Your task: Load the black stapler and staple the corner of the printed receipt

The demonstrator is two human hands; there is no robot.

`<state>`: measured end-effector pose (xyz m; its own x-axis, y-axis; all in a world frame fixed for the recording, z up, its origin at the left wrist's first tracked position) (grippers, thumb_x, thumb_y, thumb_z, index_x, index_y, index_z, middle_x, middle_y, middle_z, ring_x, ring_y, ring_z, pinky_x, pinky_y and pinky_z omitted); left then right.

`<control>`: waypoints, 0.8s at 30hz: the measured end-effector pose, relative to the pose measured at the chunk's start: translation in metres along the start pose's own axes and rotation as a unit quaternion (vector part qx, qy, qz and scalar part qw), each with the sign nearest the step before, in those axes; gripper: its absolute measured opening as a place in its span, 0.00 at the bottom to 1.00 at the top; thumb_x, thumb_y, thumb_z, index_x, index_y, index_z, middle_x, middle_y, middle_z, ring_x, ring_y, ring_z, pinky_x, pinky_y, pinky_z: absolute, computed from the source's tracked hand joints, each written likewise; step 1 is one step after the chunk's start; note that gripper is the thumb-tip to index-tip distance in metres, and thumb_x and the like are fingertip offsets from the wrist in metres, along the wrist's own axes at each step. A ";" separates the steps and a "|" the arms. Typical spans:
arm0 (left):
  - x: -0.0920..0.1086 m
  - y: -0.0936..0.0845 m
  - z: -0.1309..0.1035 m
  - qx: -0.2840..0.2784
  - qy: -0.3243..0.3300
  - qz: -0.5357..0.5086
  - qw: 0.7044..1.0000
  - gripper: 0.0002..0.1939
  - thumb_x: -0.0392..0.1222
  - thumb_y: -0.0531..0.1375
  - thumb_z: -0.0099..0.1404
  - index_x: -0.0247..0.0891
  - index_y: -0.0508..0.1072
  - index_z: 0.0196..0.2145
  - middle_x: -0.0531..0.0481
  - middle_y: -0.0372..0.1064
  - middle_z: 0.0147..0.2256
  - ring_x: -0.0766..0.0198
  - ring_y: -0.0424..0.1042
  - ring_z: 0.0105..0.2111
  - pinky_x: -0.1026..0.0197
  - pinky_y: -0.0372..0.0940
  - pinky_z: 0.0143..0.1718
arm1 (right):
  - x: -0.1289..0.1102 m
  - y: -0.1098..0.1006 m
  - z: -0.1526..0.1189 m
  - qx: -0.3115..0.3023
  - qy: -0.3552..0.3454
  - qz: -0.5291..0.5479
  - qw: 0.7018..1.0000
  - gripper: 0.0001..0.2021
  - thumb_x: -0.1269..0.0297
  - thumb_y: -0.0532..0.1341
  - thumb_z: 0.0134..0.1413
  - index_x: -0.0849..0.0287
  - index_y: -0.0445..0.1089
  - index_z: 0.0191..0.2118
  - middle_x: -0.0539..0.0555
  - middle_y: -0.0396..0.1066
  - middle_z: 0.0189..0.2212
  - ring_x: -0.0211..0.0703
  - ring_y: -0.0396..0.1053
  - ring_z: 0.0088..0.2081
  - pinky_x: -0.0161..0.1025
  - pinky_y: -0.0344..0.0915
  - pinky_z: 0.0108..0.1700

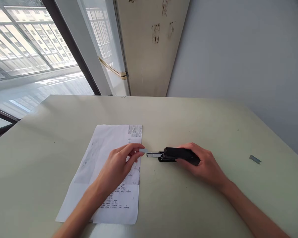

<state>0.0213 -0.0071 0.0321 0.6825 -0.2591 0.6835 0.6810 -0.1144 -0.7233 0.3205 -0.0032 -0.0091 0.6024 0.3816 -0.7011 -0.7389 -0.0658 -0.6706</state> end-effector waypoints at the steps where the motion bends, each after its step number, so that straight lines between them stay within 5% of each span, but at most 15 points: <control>1: 0.000 0.001 0.000 0.004 0.012 0.010 1.000 0.11 0.48 0.55 0.77 0.45 0.75 0.48 0.54 0.75 0.35 0.65 0.74 0.32 0.62 0.69 0.35 | 0.000 0.000 0.000 -0.001 0.000 0.000 1.000 0.10 0.53 0.64 0.66 0.49 0.72 0.49 0.51 0.78 0.41 0.44 0.75 0.36 0.40 0.70 0.37; 7: 0.005 0.012 -0.001 0.001 0.069 0.038 0.997 0.13 0.47 0.50 0.79 0.43 0.73 0.46 0.48 0.73 0.47 0.61 0.75 0.41 0.59 0.70 0.41 | 0.002 0.000 -0.001 -0.010 0.001 0.003 1.000 0.11 0.52 0.63 0.67 0.49 0.72 0.49 0.53 0.78 0.41 0.47 0.75 0.38 0.42 0.71 0.38; 24: 0.006 0.029 -0.001 0.006 0.050 0.087 0.995 0.11 0.45 0.49 0.80 0.44 0.69 0.47 0.50 0.72 0.44 0.62 0.73 0.36 0.56 0.68 0.40 | 0.000 -0.002 0.003 -0.006 0.000 0.012 1.000 0.11 0.53 0.64 0.66 0.50 0.72 0.48 0.53 0.78 0.40 0.46 0.74 0.36 0.42 0.71 0.38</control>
Point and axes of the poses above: each hand's wrist, its own z-axis towards the middle knuckle, its own y-axis out of the palm, x = y × z, the point moved 1 cm from there along z, towards the middle knuckle
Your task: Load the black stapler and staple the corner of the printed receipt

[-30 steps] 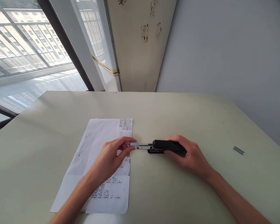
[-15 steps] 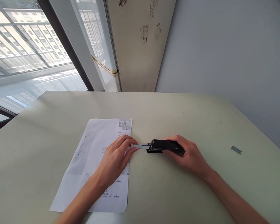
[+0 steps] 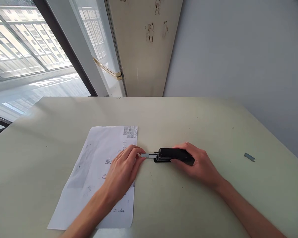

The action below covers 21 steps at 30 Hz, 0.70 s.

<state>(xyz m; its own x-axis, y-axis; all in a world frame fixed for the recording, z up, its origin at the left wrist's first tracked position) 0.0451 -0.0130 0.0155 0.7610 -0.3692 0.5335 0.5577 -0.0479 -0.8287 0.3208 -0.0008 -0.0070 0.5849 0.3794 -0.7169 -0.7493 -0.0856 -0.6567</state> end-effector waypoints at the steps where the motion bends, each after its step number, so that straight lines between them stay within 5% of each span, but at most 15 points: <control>1: 0.001 0.000 0.000 0.003 0.002 0.005 1.000 0.11 0.45 0.48 0.80 0.43 0.69 0.47 0.50 0.73 0.43 0.62 0.73 0.36 0.56 0.68 0.40 | 0.000 0.000 0.000 0.000 -0.001 -0.002 1.000 0.11 0.53 0.64 0.66 0.50 0.72 0.48 0.53 0.78 0.40 0.46 0.74 0.36 0.42 0.71 0.38; 12: -0.010 0.002 0.002 -0.003 0.000 -0.009 1.000 0.11 0.47 0.54 0.78 0.44 0.74 0.49 0.49 0.75 0.45 0.59 0.75 0.41 0.55 0.70 0.43 | 0.000 0.001 -0.001 0.000 0.001 0.003 1.000 0.09 0.55 0.65 0.66 0.49 0.72 0.48 0.52 0.78 0.40 0.45 0.75 0.37 0.41 0.71 0.38; 21: -0.017 -0.018 0.006 -0.110 0.103 -0.128 0.980 0.08 0.49 0.65 0.71 0.45 0.81 0.40 0.52 0.78 0.34 0.61 0.74 0.36 0.57 0.70 0.41 | -0.004 -0.008 0.004 -0.068 0.005 0.107 0.992 0.09 0.56 0.68 0.62 0.51 0.73 0.45 0.53 0.78 0.43 0.47 0.76 0.41 0.41 0.72 0.43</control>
Point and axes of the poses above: each hand's wrist, its own z-axis towards the middle knuckle, its own y-axis out of the palm, x = y × z, the point moved 1 cm from there along z, towards the middle knuckle
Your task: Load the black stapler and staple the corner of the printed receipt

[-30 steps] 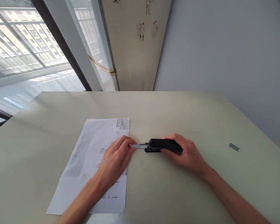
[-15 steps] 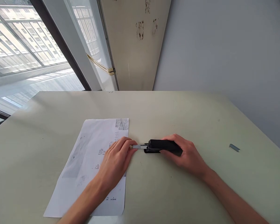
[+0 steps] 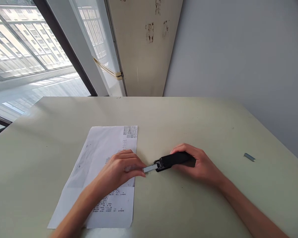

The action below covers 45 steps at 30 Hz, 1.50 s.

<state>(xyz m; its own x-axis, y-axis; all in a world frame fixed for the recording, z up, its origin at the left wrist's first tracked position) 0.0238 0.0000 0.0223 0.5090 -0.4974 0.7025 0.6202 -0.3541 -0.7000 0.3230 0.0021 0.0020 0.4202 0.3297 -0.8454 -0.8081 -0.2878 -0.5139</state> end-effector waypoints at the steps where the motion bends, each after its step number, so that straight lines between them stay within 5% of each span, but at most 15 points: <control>1: 0.002 0.002 0.000 -0.007 0.010 -0.007 1.000 0.08 0.49 0.66 0.71 0.44 0.81 0.38 0.53 0.78 0.32 0.61 0.73 0.34 0.57 0.69 0.41 | -0.002 -0.001 0.000 -0.014 -0.006 0.017 1.000 0.09 0.56 0.68 0.62 0.51 0.73 0.45 0.53 0.78 0.44 0.47 0.76 0.43 0.41 0.72 0.45; 10: 0.009 0.026 0.001 0.006 0.070 0.013 0.997 0.14 0.54 0.68 0.67 0.42 0.77 0.33 0.55 0.74 0.29 0.65 0.69 0.29 0.59 0.62 0.35 | -0.010 0.013 -0.004 -0.099 -0.023 0.087 0.991 0.11 0.56 0.73 0.57 0.50 0.75 0.43 0.53 0.76 0.44 0.43 0.75 0.40 0.40 0.71 0.42; 30: 0.005 0.027 -0.001 0.024 0.080 0.070 0.994 0.13 0.53 0.65 0.71 0.41 0.74 0.36 0.54 0.73 0.30 0.64 0.67 0.30 0.59 0.61 0.34 | -0.014 0.029 -0.011 -0.049 -0.011 0.102 0.993 0.11 0.60 0.74 0.56 0.50 0.75 0.42 0.49 0.75 0.41 0.40 0.73 0.39 0.36 0.68 0.41; 34: 0.001 0.010 0.001 0.010 0.075 0.078 0.994 0.16 0.58 0.67 0.67 0.43 0.77 0.40 0.52 0.74 0.32 0.60 0.71 0.36 0.57 0.66 0.39 | -0.012 0.028 -0.010 -0.030 -0.019 0.082 0.996 0.12 0.58 0.74 0.56 0.50 0.74 0.43 0.49 0.76 0.40 0.41 0.73 0.39 0.38 0.68 0.42; 36: -0.010 -0.007 0.004 0.049 0.033 0.106 0.993 0.18 0.59 0.64 0.69 0.43 0.77 0.44 0.50 0.75 0.36 0.57 0.72 0.41 0.55 0.68 0.43 | -0.011 0.026 -0.009 -0.016 -0.018 0.072 0.997 0.12 0.57 0.73 0.56 0.50 0.75 0.43 0.50 0.76 0.40 0.42 0.73 0.39 0.39 0.67 0.41; 41: -0.062 -0.049 0.016 0.180 -0.105 0.273 0.939 0.20 0.58 0.53 0.76 0.41 0.74 0.51 0.42 0.72 0.49 0.49 0.71 0.51 0.44 0.66 0.55 | -0.010 0.023 -0.008 0.011 0.010 0.054 0.998 0.11 0.54 0.72 0.57 0.50 0.75 0.41 0.51 0.77 0.38 0.44 0.73 0.37 0.40 0.67 0.38; 45: -0.095 -0.062 0.024 0.184 -0.138 0.324 0.918 0.23 0.58 0.50 0.76 0.41 0.72 0.53 0.40 0.69 0.54 0.44 0.65 0.56 0.39 0.60 0.60 | -0.010 0.022 -0.009 0.013 0.012 0.048 0.999 0.12 0.51 0.72 0.57 0.50 0.75 0.41 0.51 0.77 0.38 0.45 0.73 0.37 0.40 0.67 0.37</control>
Point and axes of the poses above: each hand's wrist, its own z-axis towards the middle knuckle, its own y-axis out of the palm, x = y × z, the point moved 1 cm from there along z, towards the middle knuckle
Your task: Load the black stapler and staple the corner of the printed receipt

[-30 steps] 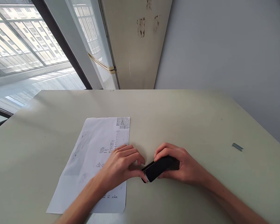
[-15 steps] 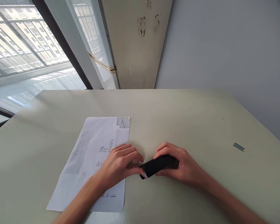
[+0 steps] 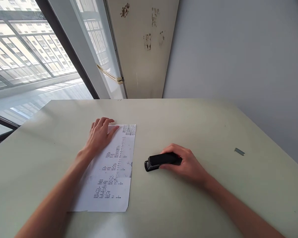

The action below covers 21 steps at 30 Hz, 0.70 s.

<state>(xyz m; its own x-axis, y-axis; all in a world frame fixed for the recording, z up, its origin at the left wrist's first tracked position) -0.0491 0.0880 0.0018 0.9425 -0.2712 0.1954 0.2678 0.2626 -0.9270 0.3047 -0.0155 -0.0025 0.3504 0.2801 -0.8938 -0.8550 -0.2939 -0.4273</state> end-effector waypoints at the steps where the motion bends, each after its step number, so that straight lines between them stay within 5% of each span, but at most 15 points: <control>1: -0.002 0.003 0.001 -0.011 -0.004 0.006 1.000 0.24 0.59 0.49 0.75 0.40 0.72 0.53 0.39 0.69 0.53 0.44 0.64 0.56 0.38 0.59 0.60 | 0.000 0.000 -0.001 0.000 -0.002 -0.001 1.000 0.12 0.51 0.72 0.57 0.50 0.75 0.41 0.51 0.77 0.38 0.45 0.73 0.37 0.40 0.67 0.37; 10: 0.016 0.003 -0.018 -0.011 -0.034 -0.057 0.998 0.21 0.60 0.51 0.74 0.41 0.69 0.36 0.41 0.61 0.48 0.46 0.58 0.54 0.39 0.59 0.60 | 0.004 -0.009 0.003 0.025 -0.012 -0.023 0.999 0.13 0.49 0.71 0.57 0.51 0.75 0.41 0.51 0.77 0.37 0.44 0.72 0.36 0.40 0.69 0.37; 15: 0.035 0.000 -0.033 -0.028 -0.034 -0.164 0.985 0.18 0.58 0.52 0.75 0.41 0.67 0.35 0.44 0.63 0.47 0.50 0.58 0.54 0.43 0.60 0.60 | 0.006 -0.012 0.000 0.041 0.000 -0.042 0.998 0.14 0.48 0.70 0.58 0.52 0.74 0.41 0.52 0.76 0.37 0.44 0.72 0.36 0.41 0.68 0.37; 21: 0.066 0.003 -0.042 -0.036 -0.012 -0.173 0.984 0.16 0.55 0.53 0.75 0.41 0.67 0.36 0.44 0.64 0.48 0.51 0.59 0.54 0.43 0.61 0.60 | 0.006 -0.013 0.002 0.049 0.004 -0.055 0.997 0.15 0.46 0.69 0.58 0.52 0.74 0.41 0.51 0.76 0.36 0.45 0.72 0.36 0.41 0.69 0.36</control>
<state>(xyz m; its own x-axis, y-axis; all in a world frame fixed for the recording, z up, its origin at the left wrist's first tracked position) 0.0055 0.0317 -0.0021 0.8017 -0.3113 0.5103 0.5600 0.0924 -0.8233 0.3176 -0.0083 -0.0023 0.4472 0.2990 -0.8430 -0.8439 -0.1714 -0.5084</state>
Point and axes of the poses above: each hand's wrist, its own z-axis towards the middle knuckle, its own y-axis out of the palm, x = y × z, the point moved 1 cm from there along z, towards the middle knuckle
